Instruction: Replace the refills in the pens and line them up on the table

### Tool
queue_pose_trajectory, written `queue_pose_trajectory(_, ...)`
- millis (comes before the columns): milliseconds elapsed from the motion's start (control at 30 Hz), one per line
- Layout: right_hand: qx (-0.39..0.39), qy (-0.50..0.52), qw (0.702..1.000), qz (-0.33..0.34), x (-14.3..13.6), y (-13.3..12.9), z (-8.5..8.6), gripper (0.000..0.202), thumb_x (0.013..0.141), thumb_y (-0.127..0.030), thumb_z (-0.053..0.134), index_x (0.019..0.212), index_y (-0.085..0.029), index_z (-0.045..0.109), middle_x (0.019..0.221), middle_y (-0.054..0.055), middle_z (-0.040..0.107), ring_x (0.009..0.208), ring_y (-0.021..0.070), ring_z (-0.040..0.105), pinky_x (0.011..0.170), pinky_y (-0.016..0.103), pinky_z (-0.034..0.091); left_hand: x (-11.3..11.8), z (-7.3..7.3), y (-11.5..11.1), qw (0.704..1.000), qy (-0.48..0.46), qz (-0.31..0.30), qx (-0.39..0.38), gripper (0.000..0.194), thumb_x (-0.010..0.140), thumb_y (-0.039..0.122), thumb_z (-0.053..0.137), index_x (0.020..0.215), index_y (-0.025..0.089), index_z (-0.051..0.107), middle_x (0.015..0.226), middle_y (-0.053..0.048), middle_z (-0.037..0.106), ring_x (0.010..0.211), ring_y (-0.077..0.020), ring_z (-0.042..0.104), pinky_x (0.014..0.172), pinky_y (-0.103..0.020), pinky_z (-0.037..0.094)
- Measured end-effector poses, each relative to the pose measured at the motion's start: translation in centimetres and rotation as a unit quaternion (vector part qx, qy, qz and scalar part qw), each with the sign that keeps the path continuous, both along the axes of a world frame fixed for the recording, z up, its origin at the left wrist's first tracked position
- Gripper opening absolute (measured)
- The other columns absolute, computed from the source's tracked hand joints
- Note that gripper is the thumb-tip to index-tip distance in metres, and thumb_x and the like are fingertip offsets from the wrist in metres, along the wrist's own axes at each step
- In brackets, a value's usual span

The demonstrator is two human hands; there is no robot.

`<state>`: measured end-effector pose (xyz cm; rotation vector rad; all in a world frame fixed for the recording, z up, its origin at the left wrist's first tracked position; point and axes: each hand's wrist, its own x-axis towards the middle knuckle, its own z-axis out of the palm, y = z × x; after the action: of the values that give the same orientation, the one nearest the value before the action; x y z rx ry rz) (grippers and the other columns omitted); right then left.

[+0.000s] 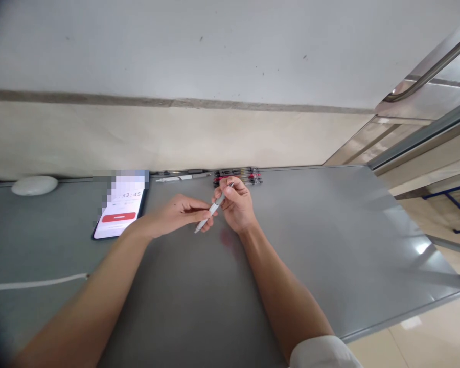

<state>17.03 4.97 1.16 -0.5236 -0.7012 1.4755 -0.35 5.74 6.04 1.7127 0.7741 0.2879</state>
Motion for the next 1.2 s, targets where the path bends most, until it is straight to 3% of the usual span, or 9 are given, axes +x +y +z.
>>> queue_pose_trajectory(200,-0.004,-0.022,1.0,-0.007,-0.2,0.1,0.1,0.026,0.066,-0.034,0.08,0.078,-0.026,0.058,0.075,-0.005,0.053,0.064,0.0089,0.056,0.056,0.023,0.051,-0.1,-0.4,0.1,0.998,0.012,0.063,0.028,0.027,0.085,0.043,0.057,0.076,0.022,0.072,0.069,0.0,0.067,0.064,-0.0152,0.059,0.062,-0.026,0.042)
queue_pose_trajectory(533,-0.024,-0.061,0.997,-0.032,-0.3,-0.1,0.8,0.019,0.07,-0.033,0.077,0.078,-0.025,0.061,0.074,-0.005,0.059,0.069,0.0104,0.062,0.064,0.027,0.057,-0.2,-0.4,0.1,0.99,0.036,0.104,0.086,0.027,0.083,0.041,0.06,0.068,0.021,0.07,0.064,0.001,0.065,0.063,-0.0151,0.058,0.057,-0.025,0.039)
queue_pose_trajectory(667,-0.049,-0.079,0.994,-0.062,0.0,0.1,1.3,0.017,0.07,-0.032,0.077,0.079,-0.023,0.065,0.079,-0.004,0.063,0.074,0.0106,0.064,0.066,0.026,0.058,0.1,-0.6,0.1,0.985,0.031,0.155,0.073,0.02,0.08,0.037,0.064,0.072,0.021,0.073,0.067,0.001,0.067,0.064,-0.0149,0.059,0.061,-0.024,0.042)
queue_pose_trajectory(800,-0.084,-0.127,0.985,-0.085,0.7,0.2,1.6,0.024,0.071,-0.04,0.076,0.086,-0.022,0.069,0.089,0.0,0.068,0.078,0.0124,0.065,0.066,0.027,0.059,0.6,-1.2,-0.3,0.971,-0.02,0.23,0.057,0.017,0.079,0.036,0.068,0.082,0.02,0.075,0.065,0.001,0.065,0.063,-0.0145,0.059,0.064,-0.026,0.046)
queue_pose_trajectory(867,-0.085,-0.161,0.98,-0.083,1.2,0.3,1.7,0.028,0.071,-0.043,0.074,0.09,-0.023,0.069,0.09,0.001,0.069,0.078,0.0136,0.066,0.066,0.028,0.059,1.1,-1.8,-0.6,0.946,-0.096,0.309,0.021,0.02,0.077,0.037,0.072,0.086,0.02,0.074,0.07,0.0,0.068,0.065,-0.0152,0.062,0.067,-0.028,0.05)
queue_pose_trajectory(1000,-0.042,-0.297,0.952,-0.064,1.7,0.1,1.8,0.027,0.073,-0.045,0.072,0.089,-0.023,0.071,0.086,0.002,0.071,0.078,0.0153,0.066,0.066,0.029,0.057,2.7,-2.7,-1.0,0.845,-0.285,0.446,-0.078,0.028,0.071,0.036,0.079,0.092,0.019,0.072,0.081,-0.002,0.072,0.071,-0.0167,0.067,0.073,-0.033,0.054)
queue_pose_trajectory(1100,0.022,-0.421,0.903,-0.086,1.7,-0.4,1.8,0.021,0.077,-0.044,0.069,0.086,-0.025,0.073,0.087,0.002,0.073,0.08,0.0163,0.067,0.072,0.03,0.055,4.1,-2.7,-1.3,0.778,-0.367,0.499,-0.106,0.024,0.07,0.034,0.081,0.087,0.02,0.071,0.083,-0.001,0.073,0.078,-0.0158,0.069,0.081,-0.034,0.054)
queue_pose_trajectory(1200,0.071,-0.477,0.87,-0.105,1.6,-1.1,1.9,0.016,0.078,-0.041,0.069,0.088,-0.029,0.074,0.088,0.001,0.073,0.078,0.0165,0.067,0.072,0.03,0.054,5.2,-2.5,-1.6,0.738,-0.401,0.531,-0.11,0.022,0.072,0.034,0.079,0.085,0.02,0.069,0.089,-0.002,0.074,0.089,-0.0166,0.07,0.088,-0.034,0.052)
